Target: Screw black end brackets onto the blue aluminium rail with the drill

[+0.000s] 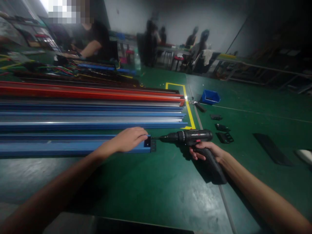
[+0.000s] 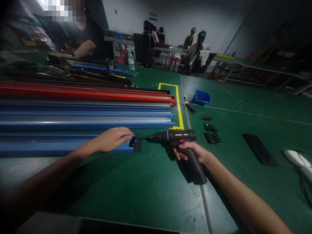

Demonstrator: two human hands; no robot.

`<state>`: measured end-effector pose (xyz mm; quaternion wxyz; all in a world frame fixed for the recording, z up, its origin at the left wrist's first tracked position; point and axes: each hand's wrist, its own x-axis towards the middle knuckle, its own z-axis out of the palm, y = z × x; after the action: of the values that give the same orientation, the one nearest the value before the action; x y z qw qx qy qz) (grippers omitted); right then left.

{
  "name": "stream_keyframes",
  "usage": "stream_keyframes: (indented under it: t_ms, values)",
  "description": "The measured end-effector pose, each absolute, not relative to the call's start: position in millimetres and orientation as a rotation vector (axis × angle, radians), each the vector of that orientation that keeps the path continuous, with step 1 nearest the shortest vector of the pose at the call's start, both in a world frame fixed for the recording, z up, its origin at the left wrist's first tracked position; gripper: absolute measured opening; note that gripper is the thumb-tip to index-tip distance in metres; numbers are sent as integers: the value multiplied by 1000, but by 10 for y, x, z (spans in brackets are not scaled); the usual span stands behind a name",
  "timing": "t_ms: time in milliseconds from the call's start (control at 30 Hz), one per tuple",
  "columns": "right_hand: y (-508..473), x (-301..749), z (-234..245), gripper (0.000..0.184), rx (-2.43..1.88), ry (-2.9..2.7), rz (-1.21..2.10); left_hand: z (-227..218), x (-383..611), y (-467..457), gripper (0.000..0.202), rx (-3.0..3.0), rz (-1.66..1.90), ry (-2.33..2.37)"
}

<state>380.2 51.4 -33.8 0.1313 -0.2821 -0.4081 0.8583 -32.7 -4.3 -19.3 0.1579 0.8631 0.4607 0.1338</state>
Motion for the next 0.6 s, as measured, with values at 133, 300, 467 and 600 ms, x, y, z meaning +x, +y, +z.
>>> stream_keyframes:
  t_ms: [133, 300, 467, 600]
  values:
    - [511, 3791, -328, 29, -826, -1223, 2467, -194, -313, -31, 38, 2460, 390, 1331]
    - [523, 3799, -353, 29, -859, -1230, 2440, -203, -307, -22, 38, 2452, 414, 1343]
    - [505, 3788, -335, 30, -890, -1238, 2402, -176, -299, -31, 39, 2462, 422, 1348]
    - [464, 3758, -297, 35, -839, -1278, 2362, -132, -284, -47, 37, 2502, 410, 1368]
